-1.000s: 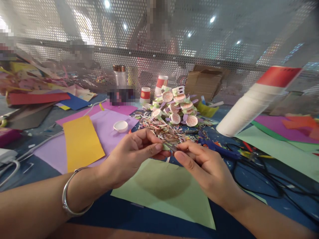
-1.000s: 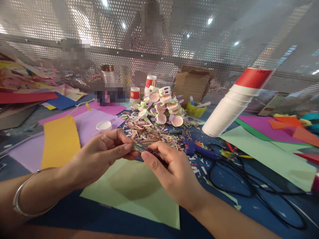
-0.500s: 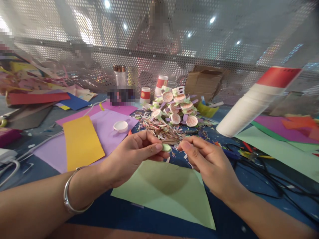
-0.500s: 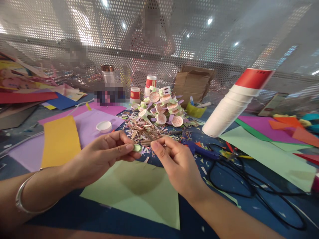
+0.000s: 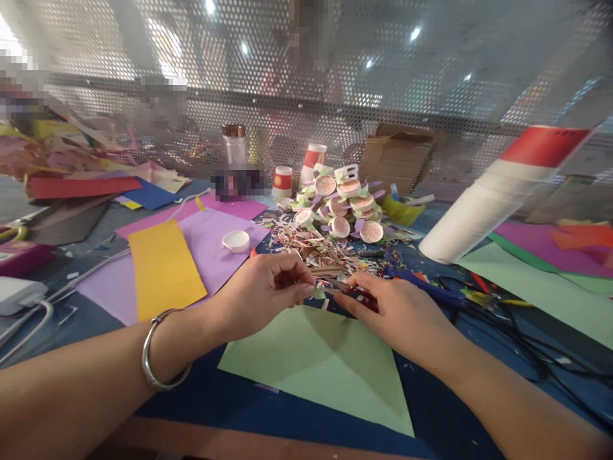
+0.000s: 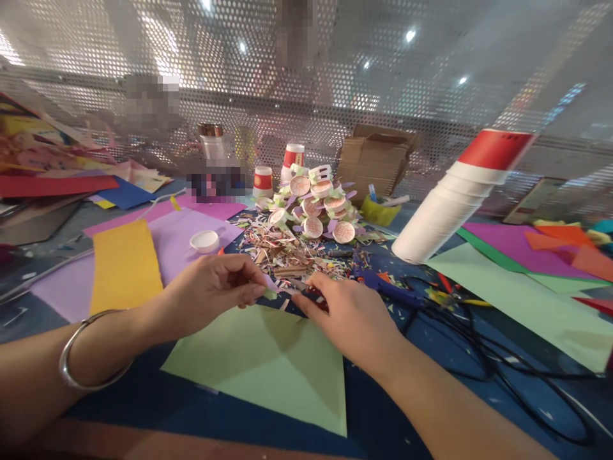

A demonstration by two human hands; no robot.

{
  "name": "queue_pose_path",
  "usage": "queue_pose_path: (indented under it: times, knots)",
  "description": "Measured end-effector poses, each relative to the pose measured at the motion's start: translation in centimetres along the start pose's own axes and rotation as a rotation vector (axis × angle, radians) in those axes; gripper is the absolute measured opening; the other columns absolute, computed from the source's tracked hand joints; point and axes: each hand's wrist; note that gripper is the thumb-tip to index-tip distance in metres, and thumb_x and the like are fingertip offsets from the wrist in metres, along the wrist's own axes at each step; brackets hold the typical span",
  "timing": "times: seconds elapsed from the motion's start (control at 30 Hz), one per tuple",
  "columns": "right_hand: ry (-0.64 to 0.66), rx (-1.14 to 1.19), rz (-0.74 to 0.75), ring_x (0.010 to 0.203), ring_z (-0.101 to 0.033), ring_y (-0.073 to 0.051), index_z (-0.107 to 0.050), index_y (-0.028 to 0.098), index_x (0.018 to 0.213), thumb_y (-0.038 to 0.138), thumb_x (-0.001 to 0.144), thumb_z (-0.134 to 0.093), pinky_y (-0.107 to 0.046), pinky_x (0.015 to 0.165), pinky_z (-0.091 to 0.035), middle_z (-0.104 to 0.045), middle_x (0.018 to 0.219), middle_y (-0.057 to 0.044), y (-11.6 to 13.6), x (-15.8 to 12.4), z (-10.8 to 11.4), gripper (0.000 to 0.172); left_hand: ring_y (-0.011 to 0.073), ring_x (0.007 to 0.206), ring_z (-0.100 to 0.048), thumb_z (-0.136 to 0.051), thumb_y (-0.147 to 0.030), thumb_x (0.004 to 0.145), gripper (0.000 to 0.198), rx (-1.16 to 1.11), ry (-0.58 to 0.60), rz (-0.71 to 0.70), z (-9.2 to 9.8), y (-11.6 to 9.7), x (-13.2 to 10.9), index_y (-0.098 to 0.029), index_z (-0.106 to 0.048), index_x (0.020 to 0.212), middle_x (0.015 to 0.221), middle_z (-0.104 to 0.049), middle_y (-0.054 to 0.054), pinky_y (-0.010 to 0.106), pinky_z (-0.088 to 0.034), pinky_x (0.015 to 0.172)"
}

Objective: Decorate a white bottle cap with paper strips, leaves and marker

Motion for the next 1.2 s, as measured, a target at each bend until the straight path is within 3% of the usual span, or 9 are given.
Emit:
queue_pose_path:
  times: [0.13,0.3,0.6,0.73,0.87,1.0,1.2]
  knots:
    - [-0.046,-0.192,0.029,0.066,-0.070,-0.025,-0.067,0.024,0.091,0.056,0.099,-0.051,-0.030,0.053,-0.028,-0.072,0.070,-0.002,-0.1,-0.4,0.2,0.037,0.0111,0.062,-0.049,-0.068,-0.036,0.087,0.019,-0.006,-0.024,0.002,0.1,0.2,0.5,-0.017,-0.068,0.087,0.067,-0.058,-0.002,0.024,-0.037,0.057]
    - [-0.092,-0.300,0.110,0.083,-0.075,-0.030,-0.072,0.024,0.102,0.049,0.101,-0.050,-0.032,0.056,-0.036,-0.078,0.095,-0.006,-0.2,-0.9,0.3,0.033,0.0123,0.066,-0.054,-0.069,-0.035,0.087,0.017,0.112,-0.046,-0.014,-0.2,0.5,1.1,-0.019,-0.075,0.085,0.075,-0.068,0.001,0.024,-0.038,0.060]
    - [-0.124,-0.352,0.173,0.076,-0.075,-0.027,-0.073,0.022,0.106,0.041,0.099,-0.058,-0.033,0.054,-0.045,-0.077,0.089,-0.005,-0.7,-0.9,0.1,0.025,0.0140,0.069,-0.054,-0.063,-0.031,0.091,0.015,0.147,0.068,0.020,-0.2,0.4,1.7,-0.019,-0.071,0.087,0.074,-0.065,0.000,0.024,-0.038,0.061]
    - [-0.235,-0.290,0.250,0.083,-0.073,-0.030,-0.071,0.020,0.103,0.039,0.095,-0.066,-0.038,0.059,-0.052,-0.076,0.090,-0.007,-0.8,-1.1,0.1,0.021,0.0131,0.069,-0.052,-0.064,-0.034,0.091,0.017,0.038,0.064,0.037,-0.2,0.3,1.6,-0.018,-0.068,0.088,0.075,-0.063,0.000,0.025,-0.038,0.063]
    - [-0.411,-0.089,0.433,0.093,-0.069,-0.029,-0.067,0.019,0.111,0.032,0.096,-0.065,-0.043,0.074,-0.057,-0.074,0.098,-0.008,-0.2,-1.2,0.0,0.021,0.0118,0.069,-0.054,-0.068,-0.034,0.089,0.017,-0.119,0.044,0.058,-0.5,0.0,1.3,-0.017,-0.068,0.086,0.074,-0.063,-0.001,0.024,-0.039,0.065]
    - [-0.463,0.015,0.652,0.094,-0.069,-0.025,-0.063,0.016,0.123,0.012,0.096,-0.061,-0.041,0.082,-0.057,-0.074,0.103,-0.009,0.5,-1.2,-0.3,0.027,0.0094,0.063,-0.049,-0.074,-0.033,0.085,0.020,-0.335,0.074,0.161,-0.7,-0.5,0.9,-0.015,-0.065,0.083,0.068,-0.059,-0.003,0.022,-0.035,0.059]
    - [-0.495,0.035,0.773,0.086,-0.069,-0.022,-0.066,0.013,0.117,0.006,0.096,-0.057,-0.037,0.078,-0.058,-0.074,0.095,-0.008,0.9,-1.2,-0.6,0.024,0.0079,0.060,-0.053,-0.082,-0.031,0.078,0.026,-0.593,0.082,0.280,-0.5,-0.7,0.7,-0.014,-0.065,0.086,0.067,-0.062,-0.003,0.021,-0.039,0.059]
Point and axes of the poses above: each hand's wrist, its own x-axis towards the middle knuckle, its own z-axis out of the back of the hand, y = z × x
